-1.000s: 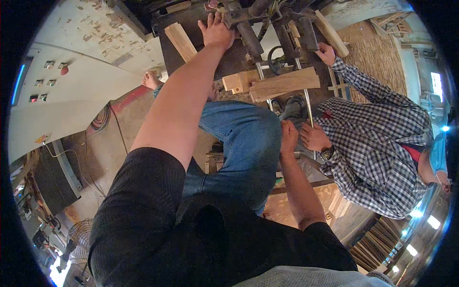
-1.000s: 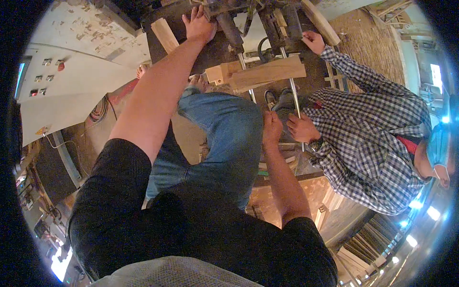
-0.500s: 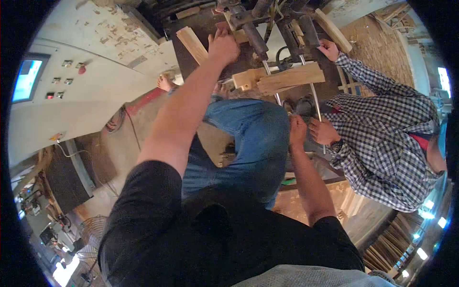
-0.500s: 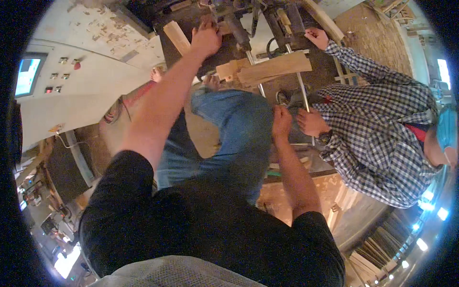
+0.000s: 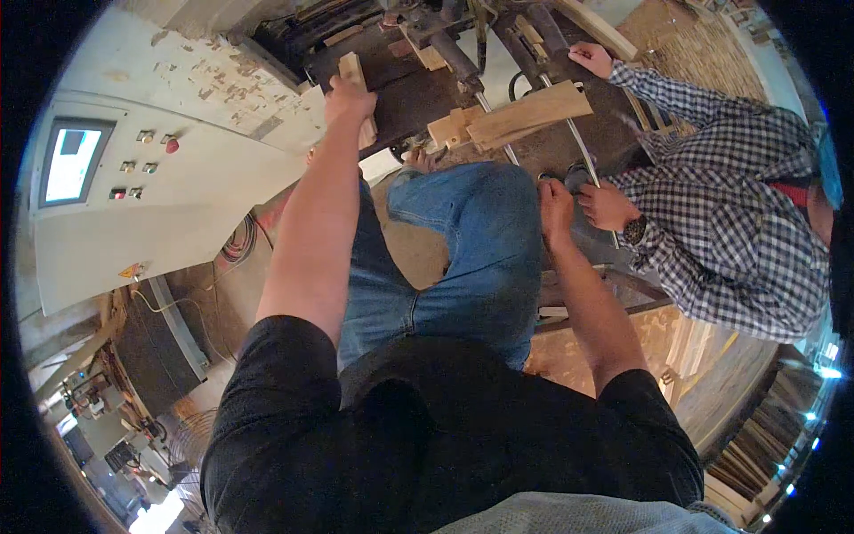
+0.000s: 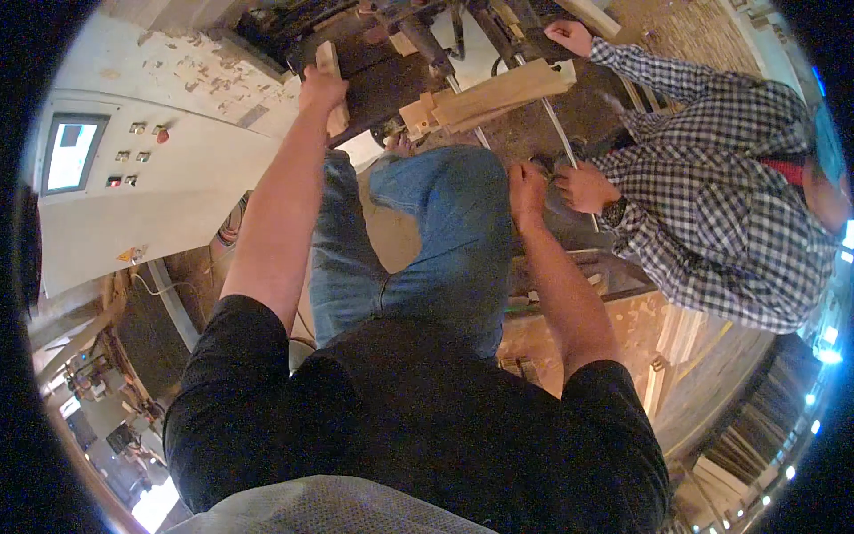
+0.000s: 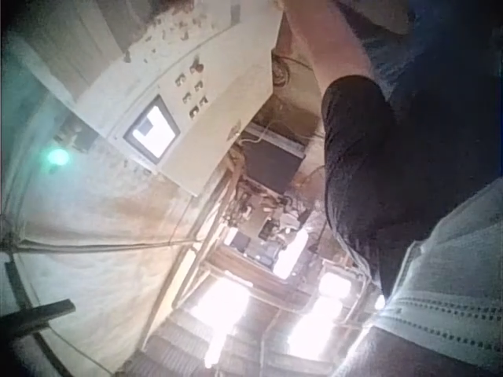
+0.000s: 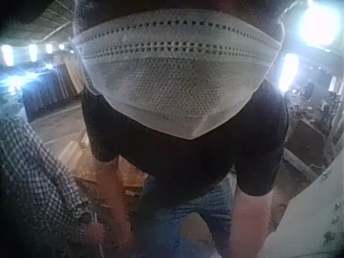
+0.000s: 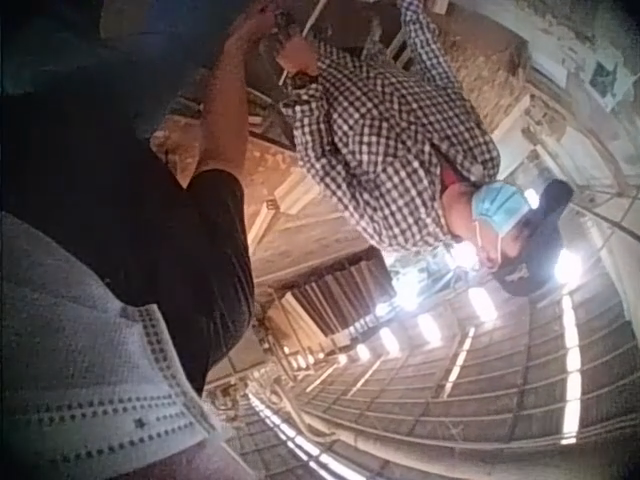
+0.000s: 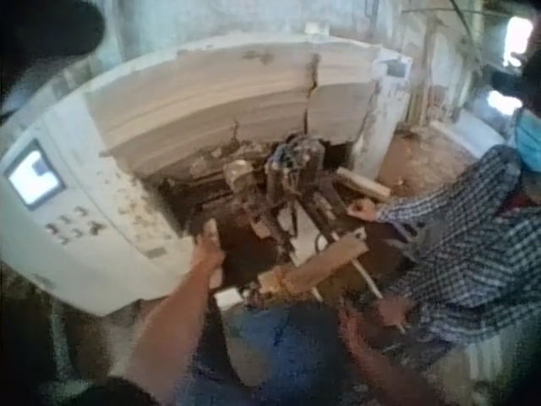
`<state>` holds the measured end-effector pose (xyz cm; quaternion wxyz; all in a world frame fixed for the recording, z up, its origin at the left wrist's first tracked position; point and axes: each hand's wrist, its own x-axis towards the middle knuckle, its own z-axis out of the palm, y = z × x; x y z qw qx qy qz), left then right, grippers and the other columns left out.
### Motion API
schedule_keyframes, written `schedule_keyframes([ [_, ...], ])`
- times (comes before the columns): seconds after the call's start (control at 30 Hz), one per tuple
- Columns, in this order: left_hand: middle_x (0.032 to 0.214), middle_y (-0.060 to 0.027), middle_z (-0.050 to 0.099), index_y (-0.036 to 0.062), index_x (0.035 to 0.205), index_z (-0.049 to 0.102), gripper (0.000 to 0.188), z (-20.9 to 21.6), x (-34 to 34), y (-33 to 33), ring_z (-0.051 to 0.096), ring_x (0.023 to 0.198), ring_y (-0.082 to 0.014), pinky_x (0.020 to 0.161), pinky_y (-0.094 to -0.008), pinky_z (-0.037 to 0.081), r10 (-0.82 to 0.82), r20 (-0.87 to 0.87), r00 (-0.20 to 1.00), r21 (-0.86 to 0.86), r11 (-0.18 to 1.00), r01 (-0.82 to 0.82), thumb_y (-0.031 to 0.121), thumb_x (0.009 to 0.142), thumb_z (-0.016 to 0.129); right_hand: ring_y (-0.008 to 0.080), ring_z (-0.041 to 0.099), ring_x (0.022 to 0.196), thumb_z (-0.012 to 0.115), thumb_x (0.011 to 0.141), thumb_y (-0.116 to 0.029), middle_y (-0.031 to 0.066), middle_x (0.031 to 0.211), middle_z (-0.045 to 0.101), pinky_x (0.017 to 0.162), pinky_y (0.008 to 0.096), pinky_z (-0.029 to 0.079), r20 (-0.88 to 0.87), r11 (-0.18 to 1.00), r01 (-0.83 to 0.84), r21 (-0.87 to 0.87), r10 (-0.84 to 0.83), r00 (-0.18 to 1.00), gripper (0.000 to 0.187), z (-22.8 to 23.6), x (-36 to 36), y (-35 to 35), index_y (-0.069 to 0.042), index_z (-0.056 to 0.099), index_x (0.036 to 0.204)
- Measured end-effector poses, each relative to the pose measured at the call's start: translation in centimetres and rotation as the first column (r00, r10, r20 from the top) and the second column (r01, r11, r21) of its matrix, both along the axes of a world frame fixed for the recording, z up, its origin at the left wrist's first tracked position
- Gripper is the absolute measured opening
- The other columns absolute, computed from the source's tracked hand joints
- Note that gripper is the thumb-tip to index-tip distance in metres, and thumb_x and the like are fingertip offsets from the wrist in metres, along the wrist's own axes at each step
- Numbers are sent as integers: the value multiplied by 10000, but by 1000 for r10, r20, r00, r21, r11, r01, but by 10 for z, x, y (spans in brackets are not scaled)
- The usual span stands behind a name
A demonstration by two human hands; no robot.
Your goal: The person operates a wood shaping machine by hand to process wooden slats, using machine levers to control the shaping of the wood.
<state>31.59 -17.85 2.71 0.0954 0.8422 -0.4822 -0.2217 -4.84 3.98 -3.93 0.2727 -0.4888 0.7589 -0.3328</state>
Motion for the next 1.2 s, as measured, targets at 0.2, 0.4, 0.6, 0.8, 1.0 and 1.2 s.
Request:
schedule_keyframes([
  [0.2,1148,-198,635,5,1362,430,787,0,2,35,616,1098,-288,942,-396,482,-283,-260,923,-472,872,134,259,716,800,422,630,854,531,905,-328,244,904,658,746,477,475,-69,995,40,88,-34,997,353,-9,-7,-3,-3,668,928],
  [0.4,1067,-104,635,16,1138,543,387,63,-60,131,633,882,-197,786,-341,544,-294,-648,703,-396,918,18,103,819,744,290,649,795,604,884,-237,143,854,682,745,419,505,132,989,58,-138,-40,990,199,5,-2,11,-59,683,928],
  [0.6,1257,-161,572,-12,1365,471,567,105,-99,184,596,1107,-239,937,-343,513,-596,-649,472,-537,799,271,-7,844,696,324,650,791,694,799,-240,145,858,639,691,430,510,235,685,161,-710,16,972,263,124,59,38,-43,642,966],
  [0.8,1255,-141,577,3,1309,490,621,107,-185,221,588,1116,-220,944,-357,519,-856,-319,407,-693,504,516,131,790,806,333,641,845,742,772,-315,148,924,632,735,420,527,62,772,23,-636,21,998,424,186,45,72,-44,626,1077],
  [1.0,1178,-162,621,35,1242,574,520,113,-237,240,620,1071,-287,927,-382,499,-984,-166,63,-687,162,709,254,815,777,203,615,1005,642,837,-216,147,1104,649,871,364,503,114,852,-282,-440,365,924,434,242,-89,133,10,575,1201],
  [1.2,1175,-161,645,96,1237,611,435,42,-227,228,598,1083,-357,1005,-442,425,-945,187,-269,-328,-318,889,317,871,690,201,633,950,646,801,-186,113,1004,682,854,379,500,78,842,-265,470,259,963,343,215,-188,231,-23,621,1102],
])
